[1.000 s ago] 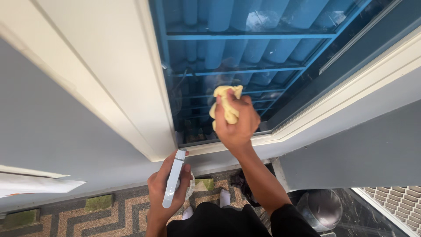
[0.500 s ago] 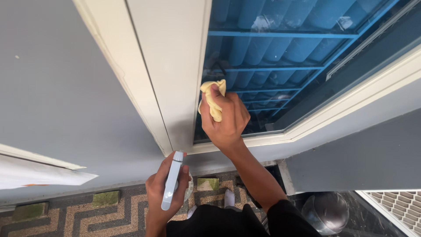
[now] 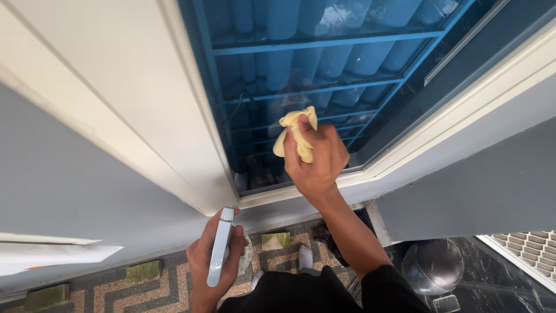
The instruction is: The person cleans a glass window pane using a yellow cloth and a spray bottle. They repeatedly wipe the surface in circular and linear motions while holding the spray bottle in the other hand. The task continues for the entire duration of the clip.
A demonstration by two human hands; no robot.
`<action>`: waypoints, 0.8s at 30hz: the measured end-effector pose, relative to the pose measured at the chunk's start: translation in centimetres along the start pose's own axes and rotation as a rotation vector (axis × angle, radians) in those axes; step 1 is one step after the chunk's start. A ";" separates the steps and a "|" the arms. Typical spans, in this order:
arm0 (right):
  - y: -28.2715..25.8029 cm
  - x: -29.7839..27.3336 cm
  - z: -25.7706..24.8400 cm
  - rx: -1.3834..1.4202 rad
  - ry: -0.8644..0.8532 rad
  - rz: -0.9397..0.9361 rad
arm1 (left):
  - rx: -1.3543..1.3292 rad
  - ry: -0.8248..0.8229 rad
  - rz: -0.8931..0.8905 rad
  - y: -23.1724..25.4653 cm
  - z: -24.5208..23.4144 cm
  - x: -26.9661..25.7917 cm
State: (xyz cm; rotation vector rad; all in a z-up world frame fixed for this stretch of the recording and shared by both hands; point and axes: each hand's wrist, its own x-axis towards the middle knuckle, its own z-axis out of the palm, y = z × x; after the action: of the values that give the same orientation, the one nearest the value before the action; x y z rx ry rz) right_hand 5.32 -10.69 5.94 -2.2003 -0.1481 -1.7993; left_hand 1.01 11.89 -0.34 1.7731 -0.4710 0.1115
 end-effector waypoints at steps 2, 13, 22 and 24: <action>1.5 -0.1 -0.8 -0.013 0.015 0.022 | 0.006 -0.005 0.013 0.2 0.9 0.2; 10.6 -0.6 -6.6 -0.109 0.044 0.159 | 0.037 -0.102 0.017 2.0 8.1 2.0; 16.6 -1.3 -10.6 -0.178 0.076 0.244 | 0.019 -0.136 0.014 3.1 13.3 2.4; 17.3 -1.6 -11.2 -0.169 0.074 0.275 | 0.023 -0.131 0.019 3.2 14.0 2.4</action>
State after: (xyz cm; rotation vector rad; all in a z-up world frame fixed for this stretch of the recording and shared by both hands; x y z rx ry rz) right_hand -1.01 -30.19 3.57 -2.1348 0.3179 -1.7891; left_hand -0.39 -2.59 -0.22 1.8061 -0.5834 0.0145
